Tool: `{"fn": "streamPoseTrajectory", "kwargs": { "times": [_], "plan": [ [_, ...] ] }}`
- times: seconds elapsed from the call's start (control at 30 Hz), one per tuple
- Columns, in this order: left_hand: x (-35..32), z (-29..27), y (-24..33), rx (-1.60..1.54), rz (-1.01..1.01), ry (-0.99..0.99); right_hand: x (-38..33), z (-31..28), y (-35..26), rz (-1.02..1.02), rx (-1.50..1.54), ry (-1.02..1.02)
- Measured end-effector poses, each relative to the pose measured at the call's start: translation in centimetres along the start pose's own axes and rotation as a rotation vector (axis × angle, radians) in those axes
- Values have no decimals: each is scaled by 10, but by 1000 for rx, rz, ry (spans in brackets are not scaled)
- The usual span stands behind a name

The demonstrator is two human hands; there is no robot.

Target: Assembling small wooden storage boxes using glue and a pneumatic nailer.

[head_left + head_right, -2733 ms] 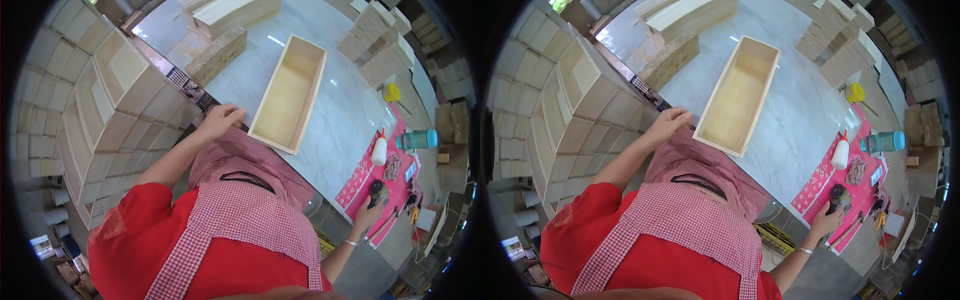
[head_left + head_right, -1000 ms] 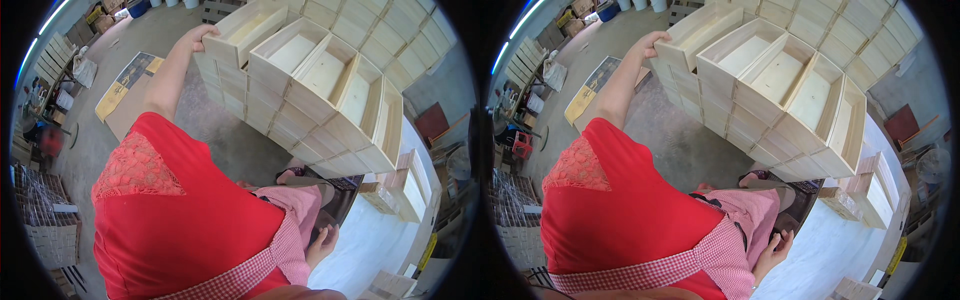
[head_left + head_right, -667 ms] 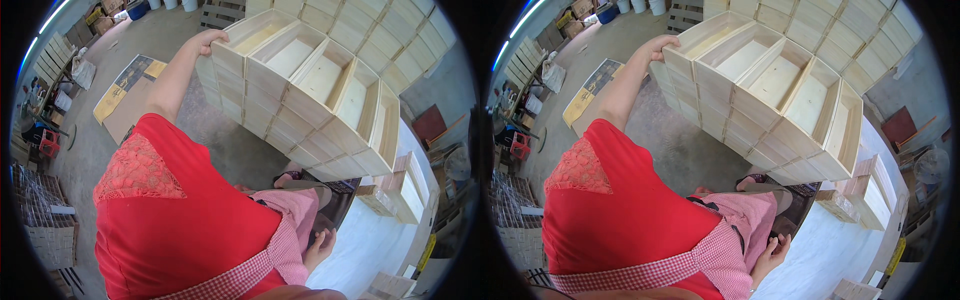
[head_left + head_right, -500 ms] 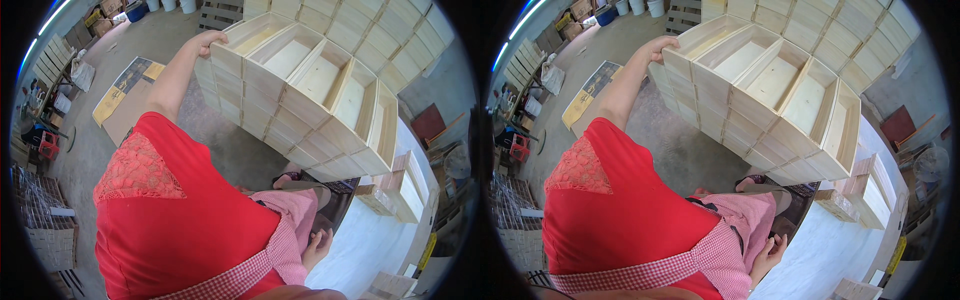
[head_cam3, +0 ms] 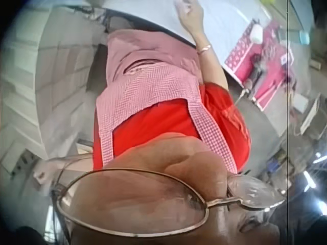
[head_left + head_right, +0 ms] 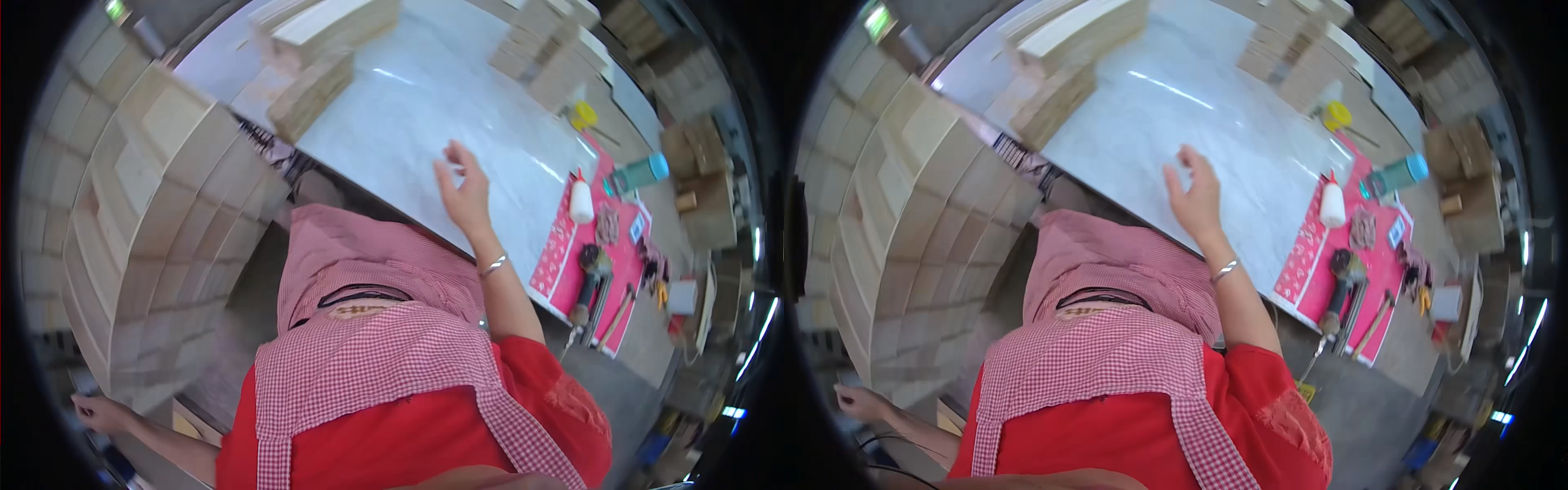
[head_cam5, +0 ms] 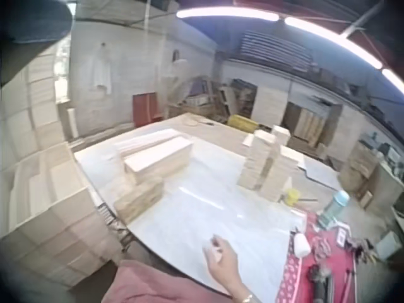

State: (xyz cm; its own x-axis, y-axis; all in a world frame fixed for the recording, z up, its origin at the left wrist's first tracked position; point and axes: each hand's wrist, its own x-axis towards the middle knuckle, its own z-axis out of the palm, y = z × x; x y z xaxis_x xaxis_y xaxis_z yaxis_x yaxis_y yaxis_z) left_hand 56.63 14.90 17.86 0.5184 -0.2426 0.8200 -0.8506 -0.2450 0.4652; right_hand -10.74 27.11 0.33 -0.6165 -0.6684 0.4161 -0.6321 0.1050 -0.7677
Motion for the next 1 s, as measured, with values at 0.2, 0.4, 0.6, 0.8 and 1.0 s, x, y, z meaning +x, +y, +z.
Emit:
{"fn": "streamPoseTrajectory", "kwargs": {
  "times": [0.2, 0.4, 0.6, 0.8, 1.0],
  "plan": [
    [-213, 47, 155, -825, 530, -683, 24, -83, 105, 152, -277, 506],
    [-324, 21, 316, -1209, 355, -1582, 20, -131, 137, 251, -376, 553],
    [-388, 57, 452, -1269, 177, -2141, 62, -123, 125, 313, -113, 415],
    [-406, 84, 671, -1313, -52, -2440, 181, -93, 99, 44, 51, 378],
    [-436, 67, 825, -1137, 47, -2535, 282, -86, 92, 48, 119, 496]
  ]
}}
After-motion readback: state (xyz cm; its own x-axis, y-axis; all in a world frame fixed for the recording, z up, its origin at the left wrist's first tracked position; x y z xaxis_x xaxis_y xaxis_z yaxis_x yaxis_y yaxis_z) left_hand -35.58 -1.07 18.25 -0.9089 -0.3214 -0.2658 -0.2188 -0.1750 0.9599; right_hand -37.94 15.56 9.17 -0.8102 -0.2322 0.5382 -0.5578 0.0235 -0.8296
